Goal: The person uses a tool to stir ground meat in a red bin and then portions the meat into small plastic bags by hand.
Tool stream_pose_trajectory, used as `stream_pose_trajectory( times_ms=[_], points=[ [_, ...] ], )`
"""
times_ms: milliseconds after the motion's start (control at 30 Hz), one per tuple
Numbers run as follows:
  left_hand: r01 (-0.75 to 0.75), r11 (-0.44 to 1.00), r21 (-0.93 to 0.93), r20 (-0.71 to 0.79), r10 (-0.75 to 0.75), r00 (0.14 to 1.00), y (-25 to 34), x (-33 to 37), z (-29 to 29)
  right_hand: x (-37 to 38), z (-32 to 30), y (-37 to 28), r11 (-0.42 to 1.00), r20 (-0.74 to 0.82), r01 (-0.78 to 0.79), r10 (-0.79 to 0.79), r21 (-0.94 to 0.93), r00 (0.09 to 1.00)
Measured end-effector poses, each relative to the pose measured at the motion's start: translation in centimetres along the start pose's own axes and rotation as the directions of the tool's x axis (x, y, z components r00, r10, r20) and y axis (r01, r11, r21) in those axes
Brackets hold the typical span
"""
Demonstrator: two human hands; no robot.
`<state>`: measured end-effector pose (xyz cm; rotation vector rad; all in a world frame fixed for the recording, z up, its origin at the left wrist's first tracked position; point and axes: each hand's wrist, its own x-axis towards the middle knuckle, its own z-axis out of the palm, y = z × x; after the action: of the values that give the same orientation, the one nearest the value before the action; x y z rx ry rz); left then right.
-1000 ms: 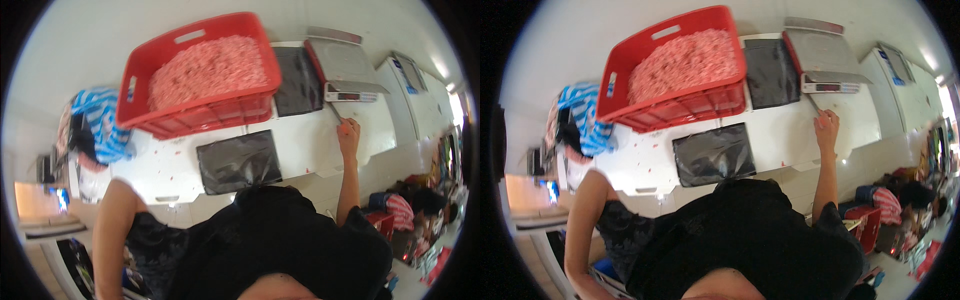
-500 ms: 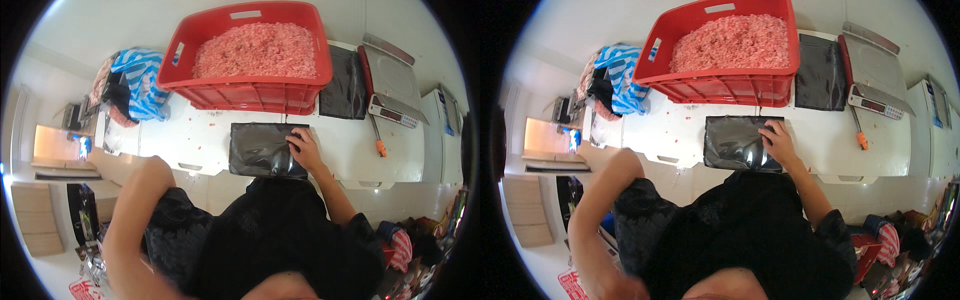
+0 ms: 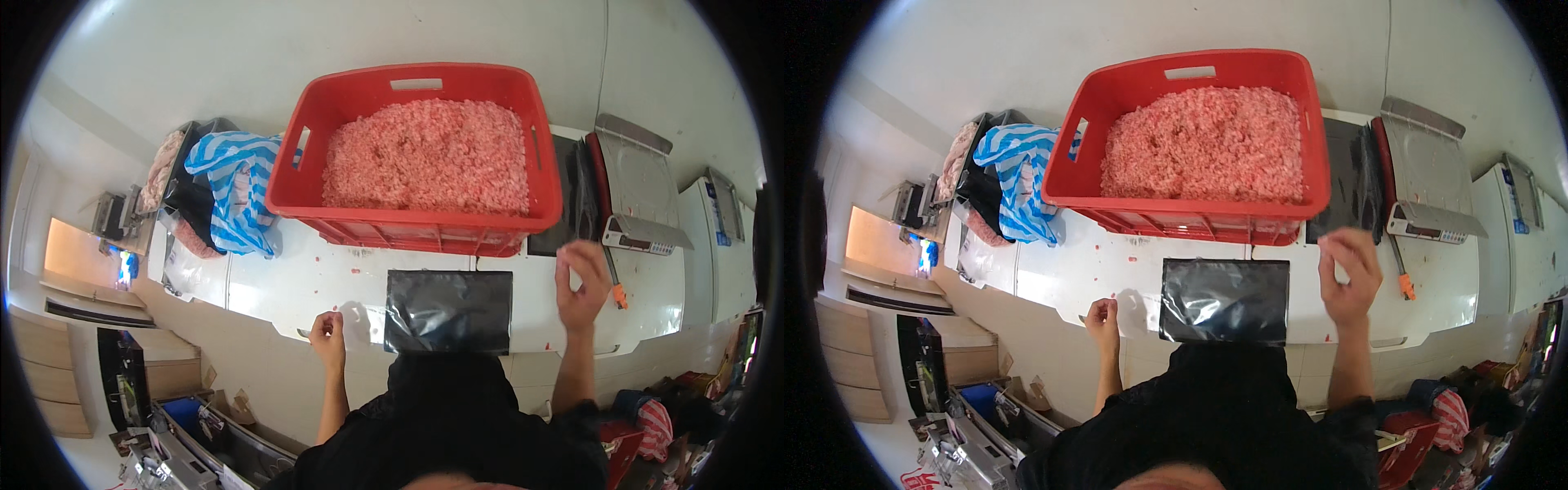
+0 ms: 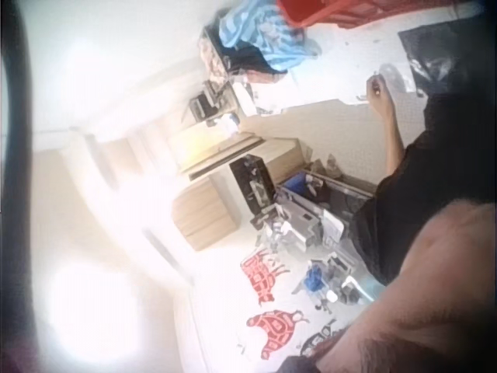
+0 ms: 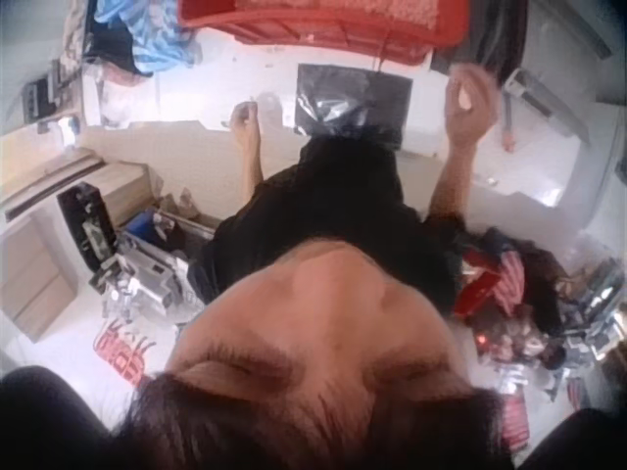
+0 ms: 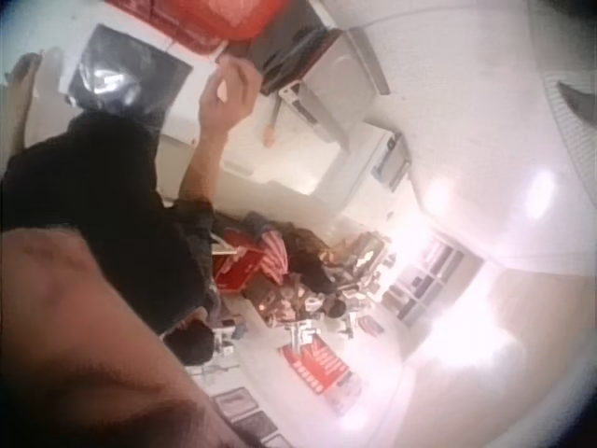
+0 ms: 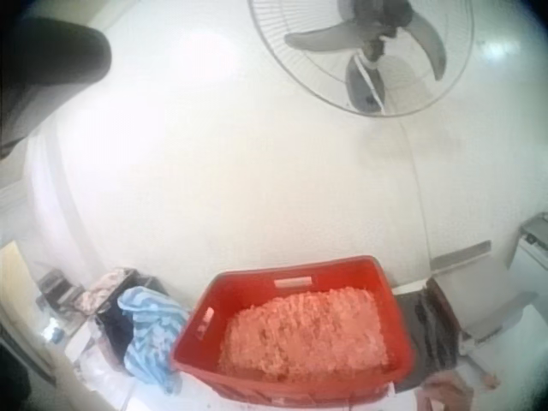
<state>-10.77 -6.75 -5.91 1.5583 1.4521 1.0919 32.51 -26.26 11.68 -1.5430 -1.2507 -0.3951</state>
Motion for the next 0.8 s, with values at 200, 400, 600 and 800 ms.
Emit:
stream_pose_trajectory(
  times_ms=[200, 400, 600, 800],
  points=[
    [-0.254, 0.967, 0.019, 0.012, 0.254, 0.967, -4.6, 5.7, 0.0, 15.0, 9.8, -3.6, 0.998, 0.695, 0.026, -0.057, 0.055, 0.717],
    [-0.229, 0.973, 0.021, -0.045, 0.23, 0.972, -7.2, 6.2, 0.7, 19.5, 25.4, 2.3, 0.973, 0.981, 0.148, 0.161, -0.177, 0.111],
    [-0.27, 0.963, 0.003, -0.024, 0.27, 0.962, -5.6, 6.6, 1.0, 12.6, 32.9, 5.8, 0.923, 0.959, 0.259, 0.273, -0.283, 0.074],
    [-0.324, 0.946, 0.025, 0.01, 0.324, 0.946, -5.0, 7.2, 0.1, 13.2, 30.9, 2.3, 0.987, 0.993, 0.132, 0.102, -0.093, -0.062]
  ],
)
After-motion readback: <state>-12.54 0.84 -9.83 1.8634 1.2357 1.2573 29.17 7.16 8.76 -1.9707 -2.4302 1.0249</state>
